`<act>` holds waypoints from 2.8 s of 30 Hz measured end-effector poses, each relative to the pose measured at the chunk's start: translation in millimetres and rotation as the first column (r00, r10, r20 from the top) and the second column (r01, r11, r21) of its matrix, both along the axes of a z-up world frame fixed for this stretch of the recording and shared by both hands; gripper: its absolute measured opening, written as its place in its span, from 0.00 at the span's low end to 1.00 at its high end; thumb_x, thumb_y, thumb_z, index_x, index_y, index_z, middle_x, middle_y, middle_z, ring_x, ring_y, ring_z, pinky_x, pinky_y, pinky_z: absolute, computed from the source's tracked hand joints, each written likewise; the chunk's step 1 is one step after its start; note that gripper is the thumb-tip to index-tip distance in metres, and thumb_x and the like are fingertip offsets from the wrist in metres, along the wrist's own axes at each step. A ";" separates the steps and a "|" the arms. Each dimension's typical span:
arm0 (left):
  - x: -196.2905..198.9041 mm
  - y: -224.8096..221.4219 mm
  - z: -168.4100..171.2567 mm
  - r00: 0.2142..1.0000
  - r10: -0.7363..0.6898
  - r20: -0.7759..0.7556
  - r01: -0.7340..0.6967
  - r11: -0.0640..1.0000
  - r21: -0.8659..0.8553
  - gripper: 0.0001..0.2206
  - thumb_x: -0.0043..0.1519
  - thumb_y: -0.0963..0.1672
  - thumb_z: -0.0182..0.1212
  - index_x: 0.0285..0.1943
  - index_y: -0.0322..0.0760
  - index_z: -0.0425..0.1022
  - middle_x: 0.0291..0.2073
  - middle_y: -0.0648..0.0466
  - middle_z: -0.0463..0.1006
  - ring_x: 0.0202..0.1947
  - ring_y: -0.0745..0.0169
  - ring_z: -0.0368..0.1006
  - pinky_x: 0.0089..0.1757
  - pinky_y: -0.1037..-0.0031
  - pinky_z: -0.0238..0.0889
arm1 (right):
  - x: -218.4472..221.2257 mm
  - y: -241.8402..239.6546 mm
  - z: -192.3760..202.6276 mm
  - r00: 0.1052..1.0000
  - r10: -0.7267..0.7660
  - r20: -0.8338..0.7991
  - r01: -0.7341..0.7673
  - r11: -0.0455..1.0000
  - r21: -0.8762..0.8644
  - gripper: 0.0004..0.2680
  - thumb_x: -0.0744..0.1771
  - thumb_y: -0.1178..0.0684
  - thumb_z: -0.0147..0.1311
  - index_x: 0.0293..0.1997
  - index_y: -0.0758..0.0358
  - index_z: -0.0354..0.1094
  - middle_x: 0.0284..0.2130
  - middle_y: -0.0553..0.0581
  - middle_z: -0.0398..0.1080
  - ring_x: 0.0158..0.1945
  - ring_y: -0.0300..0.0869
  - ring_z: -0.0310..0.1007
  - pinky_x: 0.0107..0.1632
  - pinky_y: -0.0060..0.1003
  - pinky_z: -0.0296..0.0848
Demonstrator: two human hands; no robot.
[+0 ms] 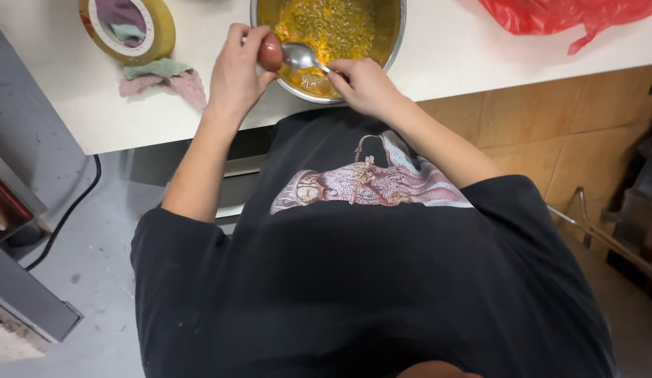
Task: Scooping pulp and seeds out of halved passion fruits into a bowl using a spoon.
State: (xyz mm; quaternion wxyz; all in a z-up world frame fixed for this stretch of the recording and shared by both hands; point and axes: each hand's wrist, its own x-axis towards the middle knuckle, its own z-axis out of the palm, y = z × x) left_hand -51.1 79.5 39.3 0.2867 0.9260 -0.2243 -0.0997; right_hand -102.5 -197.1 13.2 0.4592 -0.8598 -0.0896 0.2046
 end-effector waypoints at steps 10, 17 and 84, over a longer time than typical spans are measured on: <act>-5.4 1.5 -4.6 0.988 0.140 -0.068 -0.144 0.987 -0.064 0.33 0.51 0.41 0.85 0.64 0.36 0.70 0.53 0.47 0.70 0.46 0.49 0.78 0.45 0.69 0.76 | -5.2 28.8 -16.4 0.980 0.007 0.198 -0.028 0.994 0.104 0.08 0.70 0.53 0.54 0.49 0.65 0.74 0.32 0.67 0.76 0.36 0.61 0.76 0.40 0.52 0.73; -4.3 4.3 -1.3 0.982 0.161 -0.094 -0.168 0.983 -0.076 0.33 0.50 0.40 0.85 0.64 0.36 0.71 0.53 0.49 0.71 0.42 0.54 0.77 0.41 0.71 0.75 | -7.6 35.1 -18.6 0.992 0.053 0.112 -0.051 0.998 -0.027 0.06 0.70 0.53 0.54 0.45 0.61 0.75 0.27 0.66 0.74 0.33 0.62 0.75 0.38 0.54 0.71; -14.5 -87.8 4.4 0.995 -0.068 -0.076 0.030 0.905 -0.424 0.32 0.53 0.38 0.76 0.68 0.36 0.69 0.58 0.45 0.73 0.59 0.49 0.73 0.59 0.65 0.69 | 6.8 -31.0 -14.1 0.934 -0.354 0.039 0.322 0.885 0.337 0.23 0.60 0.47 0.76 0.55 0.67 0.71 0.47 0.55 0.76 0.52 0.40 0.75 0.59 0.37 0.72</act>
